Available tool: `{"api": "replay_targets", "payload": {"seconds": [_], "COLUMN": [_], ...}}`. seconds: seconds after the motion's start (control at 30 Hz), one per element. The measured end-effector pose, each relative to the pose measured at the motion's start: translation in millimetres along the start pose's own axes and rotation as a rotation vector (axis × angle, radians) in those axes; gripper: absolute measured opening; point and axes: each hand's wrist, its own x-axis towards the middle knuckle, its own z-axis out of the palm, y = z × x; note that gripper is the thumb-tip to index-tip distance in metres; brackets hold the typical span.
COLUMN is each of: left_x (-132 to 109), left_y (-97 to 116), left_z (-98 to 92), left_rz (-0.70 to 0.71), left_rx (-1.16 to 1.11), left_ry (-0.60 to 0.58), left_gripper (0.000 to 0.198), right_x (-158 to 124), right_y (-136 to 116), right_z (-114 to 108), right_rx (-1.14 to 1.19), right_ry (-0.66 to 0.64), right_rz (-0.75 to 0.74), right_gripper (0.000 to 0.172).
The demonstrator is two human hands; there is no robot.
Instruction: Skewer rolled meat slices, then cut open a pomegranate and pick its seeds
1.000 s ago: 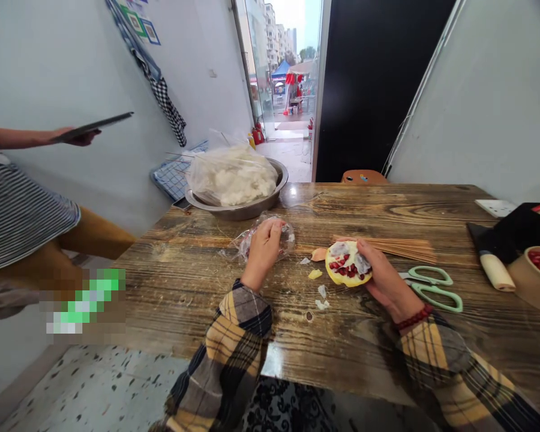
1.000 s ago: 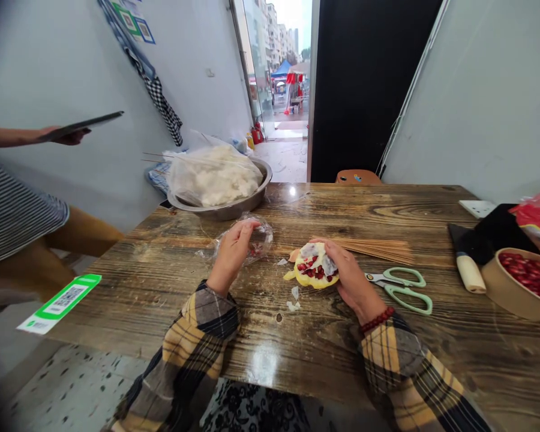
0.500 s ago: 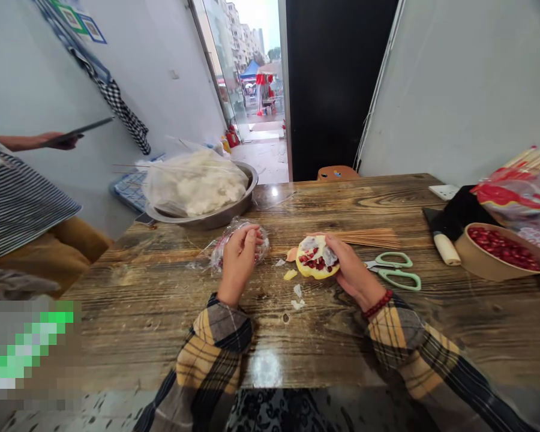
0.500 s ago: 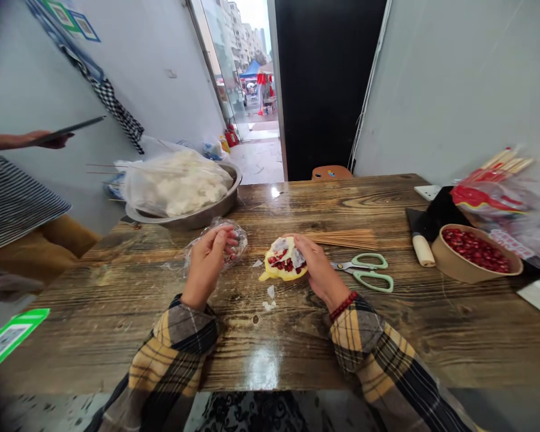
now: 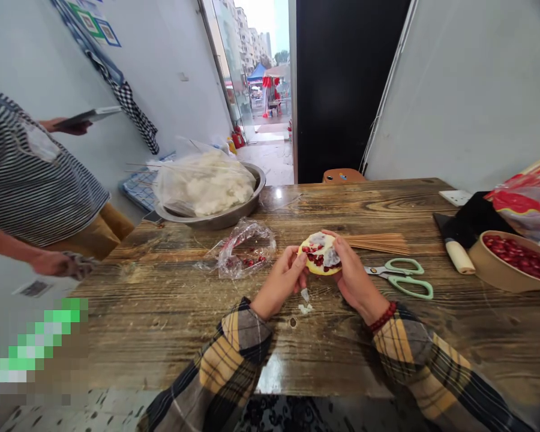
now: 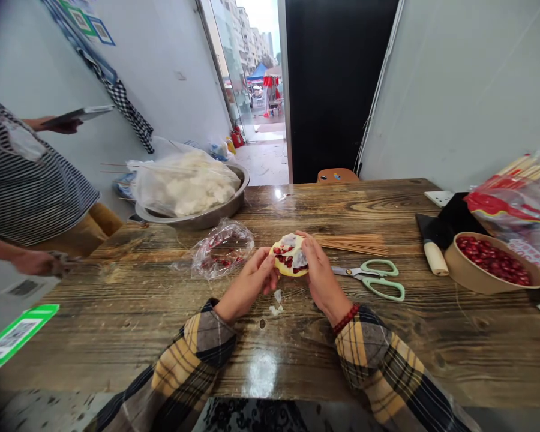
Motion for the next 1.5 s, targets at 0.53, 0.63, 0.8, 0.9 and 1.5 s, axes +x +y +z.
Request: {"api": "replay_targets", "payload": {"seconds": [0.53,0.63,0.8,0.9,1.5], "left_x": [9.2,17.0,19.1,18.4,-2.2], "left_y": [3.7,-0.3,-1.0,-0.5,-11.9], "left_z": [-12.4,-17.9,-19.5,-15.4,-3.0], "left_rz": [0.279,0.241,0.261,0.303,0.274], "left_rx": [0.61,0.69,0.713,0.759,1.02], "left_ry": [0.28,0.279,0.31,0.358,0.367], "left_gripper": [0.034,0.042,0.042,0.039,0.03], "right_x": [8.2,16.7,17.0,14.2,-14.0], "right_y": [8.5,15.6,21.9,19.1,13.5], "right_z": [4.5,4.6,9.4,9.6,19.6], "right_rx": [0.013,-0.016,0.025,0.084,0.077], "right_ry": [-0.021,0.03,0.062,0.021,0.067], "right_rz": [0.068,-0.016,-0.024,0.084,0.195], "right_gripper": [0.042,0.039,0.043,0.046,0.039]}}
